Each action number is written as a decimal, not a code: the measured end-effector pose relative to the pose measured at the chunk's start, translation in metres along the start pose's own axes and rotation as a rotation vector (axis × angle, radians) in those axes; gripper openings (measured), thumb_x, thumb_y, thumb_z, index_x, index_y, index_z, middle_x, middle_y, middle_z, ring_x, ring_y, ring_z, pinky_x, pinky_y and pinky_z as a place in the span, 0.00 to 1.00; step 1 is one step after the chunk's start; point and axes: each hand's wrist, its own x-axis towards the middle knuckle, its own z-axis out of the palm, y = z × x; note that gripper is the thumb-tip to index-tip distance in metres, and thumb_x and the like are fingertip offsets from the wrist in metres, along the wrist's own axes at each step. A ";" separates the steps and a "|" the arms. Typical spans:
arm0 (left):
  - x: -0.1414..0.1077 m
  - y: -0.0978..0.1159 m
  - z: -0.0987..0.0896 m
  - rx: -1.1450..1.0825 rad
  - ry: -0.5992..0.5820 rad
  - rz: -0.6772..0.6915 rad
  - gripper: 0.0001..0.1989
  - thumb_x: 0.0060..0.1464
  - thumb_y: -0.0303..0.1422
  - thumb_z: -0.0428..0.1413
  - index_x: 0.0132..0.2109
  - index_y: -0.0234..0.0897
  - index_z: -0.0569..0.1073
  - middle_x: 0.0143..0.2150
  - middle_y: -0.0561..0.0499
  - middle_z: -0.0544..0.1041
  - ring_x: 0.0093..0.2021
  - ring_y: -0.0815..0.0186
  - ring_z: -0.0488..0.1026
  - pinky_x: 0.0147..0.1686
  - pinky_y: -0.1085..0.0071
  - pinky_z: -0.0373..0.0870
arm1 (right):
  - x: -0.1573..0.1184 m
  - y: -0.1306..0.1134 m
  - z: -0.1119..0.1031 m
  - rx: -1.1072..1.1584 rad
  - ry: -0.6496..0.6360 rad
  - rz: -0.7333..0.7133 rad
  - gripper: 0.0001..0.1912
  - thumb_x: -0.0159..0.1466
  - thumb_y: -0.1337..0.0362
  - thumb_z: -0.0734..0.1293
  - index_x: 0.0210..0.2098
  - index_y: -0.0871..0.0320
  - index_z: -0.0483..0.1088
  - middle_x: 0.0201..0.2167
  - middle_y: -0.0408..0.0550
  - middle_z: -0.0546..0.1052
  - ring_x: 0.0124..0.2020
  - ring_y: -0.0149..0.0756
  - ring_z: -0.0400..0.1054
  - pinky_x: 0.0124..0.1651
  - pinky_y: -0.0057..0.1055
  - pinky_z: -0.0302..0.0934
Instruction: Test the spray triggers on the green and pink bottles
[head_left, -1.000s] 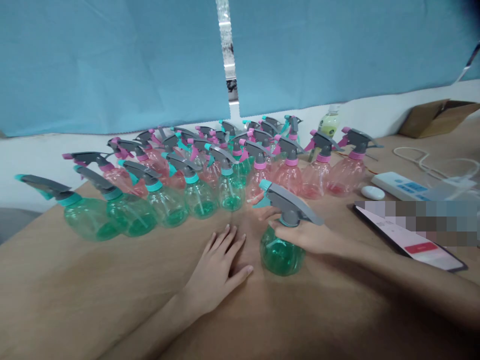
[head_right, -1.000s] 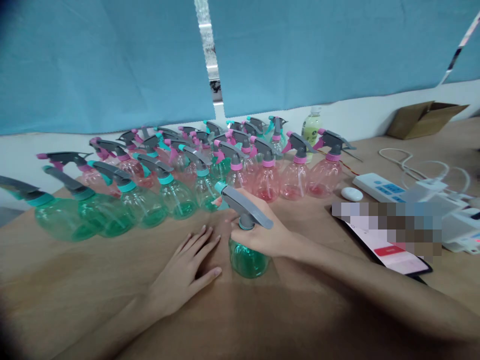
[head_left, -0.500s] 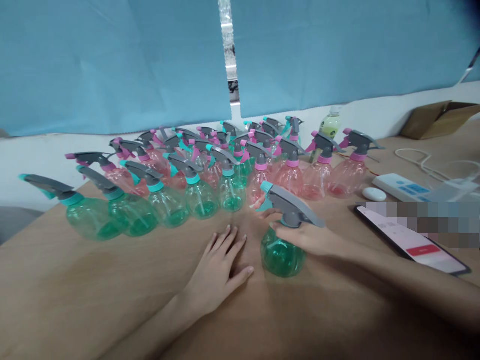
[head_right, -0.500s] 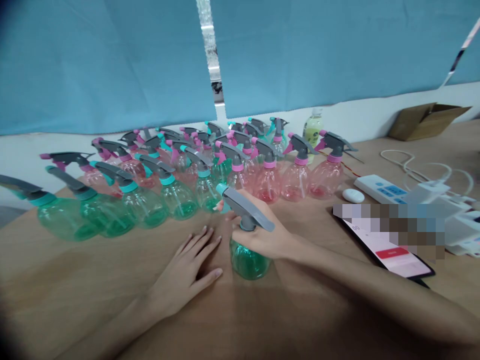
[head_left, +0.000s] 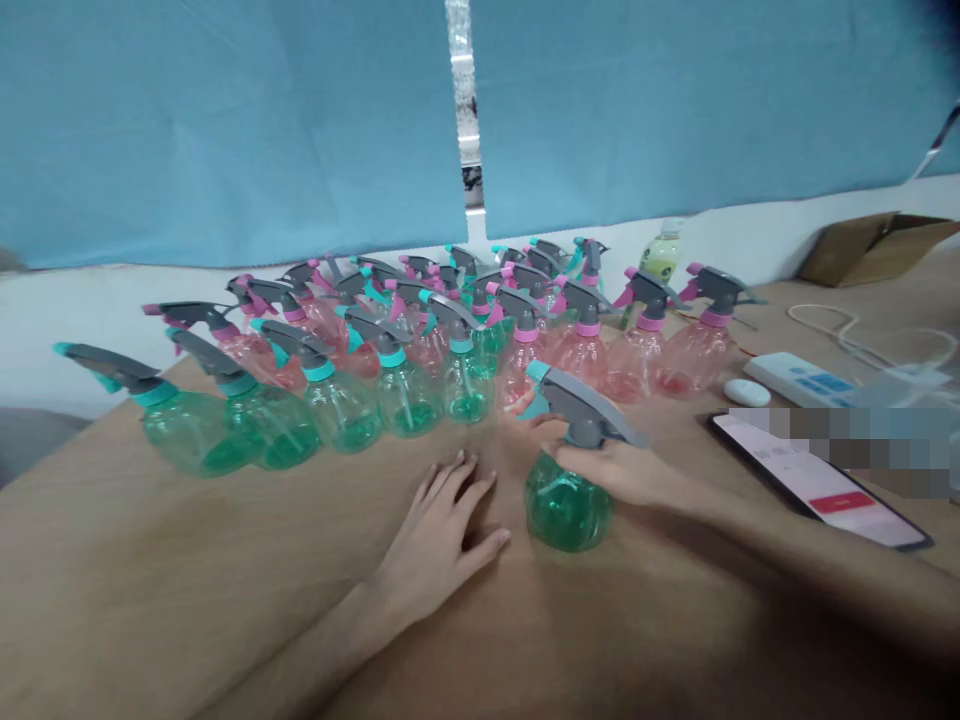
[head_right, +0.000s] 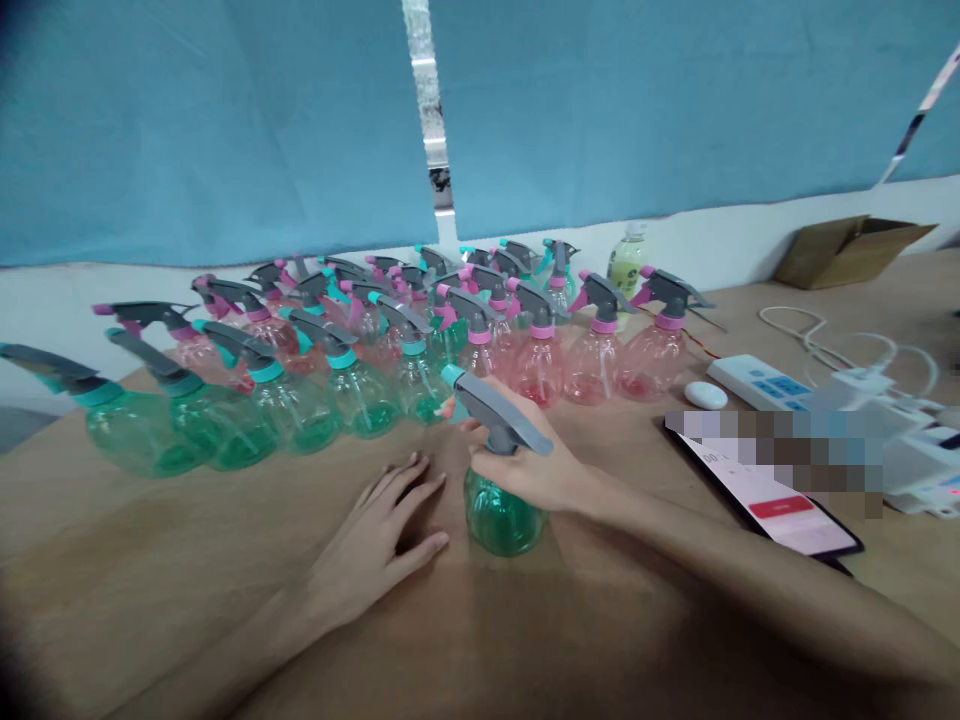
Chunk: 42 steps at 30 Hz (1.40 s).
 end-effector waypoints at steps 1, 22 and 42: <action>0.000 0.001 -0.001 -0.034 0.013 -0.009 0.25 0.58 0.44 0.49 0.59 0.40 0.58 0.61 0.44 0.57 0.61 0.55 0.50 0.57 0.54 0.48 | 0.000 0.002 0.001 0.057 -0.012 0.000 0.21 0.52 0.70 0.60 0.46 0.52 0.61 0.42 0.45 0.73 0.39 0.38 0.70 0.37 0.34 0.67; -0.083 -0.024 -0.045 -0.323 0.416 -0.337 0.32 0.49 0.46 0.56 0.57 0.42 0.54 0.52 0.44 0.65 0.53 0.52 0.62 0.47 0.56 0.62 | 0.058 -0.064 0.144 0.119 0.036 -0.182 0.23 0.54 0.51 0.66 0.46 0.52 0.68 0.16 0.33 0.57 0.18 0.24 0.50 0.24 0.26 0.53; -0.207 -0.232 -0.108 0.011 0.807 -0.821 0.31 0.39 0.45 0.61 0.49 0.35 0.65 0.39 0.46 0.67 0.41 0.54 0.68 0.42 0.58 0.66 | 0.224 -0.150 0.223 -0.393 -0.127 -0.415 0.27 0.55 0.58 0.65 0.49 0.70 0.62 0.42 0.61 0.73 0.46 0.47 0.65 0.45 0.38 0.57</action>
